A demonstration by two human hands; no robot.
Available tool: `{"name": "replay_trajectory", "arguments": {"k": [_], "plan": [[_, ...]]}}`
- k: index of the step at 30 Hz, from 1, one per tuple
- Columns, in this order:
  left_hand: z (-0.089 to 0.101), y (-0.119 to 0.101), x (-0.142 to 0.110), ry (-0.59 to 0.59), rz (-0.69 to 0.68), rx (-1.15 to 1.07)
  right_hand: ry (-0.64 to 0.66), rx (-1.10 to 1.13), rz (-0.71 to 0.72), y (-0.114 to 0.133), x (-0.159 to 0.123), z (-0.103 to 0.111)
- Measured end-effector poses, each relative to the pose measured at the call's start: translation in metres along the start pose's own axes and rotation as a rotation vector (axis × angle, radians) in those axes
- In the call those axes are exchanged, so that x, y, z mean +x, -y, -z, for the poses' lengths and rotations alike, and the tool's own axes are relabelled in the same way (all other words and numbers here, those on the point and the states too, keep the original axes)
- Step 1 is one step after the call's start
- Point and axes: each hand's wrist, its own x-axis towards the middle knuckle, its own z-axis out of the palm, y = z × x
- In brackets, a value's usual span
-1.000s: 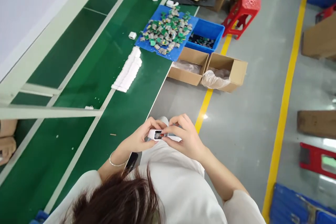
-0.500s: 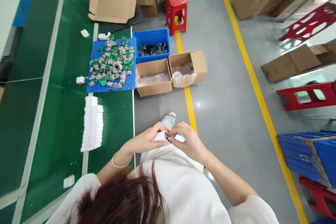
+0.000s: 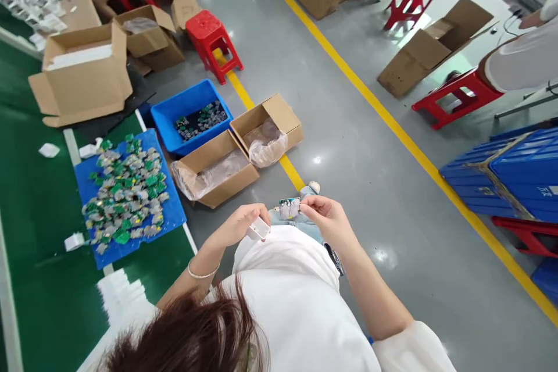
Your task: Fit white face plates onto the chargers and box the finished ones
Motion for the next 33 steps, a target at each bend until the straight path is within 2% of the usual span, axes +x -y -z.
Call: {"name": "replay_trajectory", "arguments": {"k": [3, 6, 11, 14, 17, 21, 26, 29, 33], "plan": [[0.005, -0.026, 0.088, 0.074, -0.013, 0.028, -0.023, 0.106, -0.058, 0.014, 0.056, 0.039], [0.008, -0.067, 0.188, 0.122, -0.053, 0.105, -0.045, 0.133, -0.066, 0.037, 0.118, 0.095], [0.014, -0.141, 0.345, 0.073, 0.043, -0.097, -0.027, 0.175, -0.035, 0.098, 0.232, 0.191], [0.026, -0.180, 0.418, 0.020, 0.061, -0.162, 0.022, 0.204, -0.012, 0.144, 0.303, 0.231], [0.048, -0.211, 0.479, -0.056, 0.066, -0.243, 0.099, 0.228, -0.006, 0.189, 0.376, 0.258], [0.096, -0.245, 0.564, -0.108, 0.057, -0.362, 0.178, 0.208, -0.031, 0.235, 0.480, 0.287], [0.175, -0.290, 0.676, -0.069, 0.085, -0.369, 0.155, 0.214, -0.047, 0.291, 0.607, 0.313], [0.227, -0.324, 0.723, -0.065, 0.068, -0.379, 0.166, 0.233, -0.061, 0.335, 0.678, 0.313], [0.308, -0.365, 0.753, -0.060, 0.013, -0.319, 0.271, 0.181, -0.091, 0.393, 0.776, 0.286]]}}
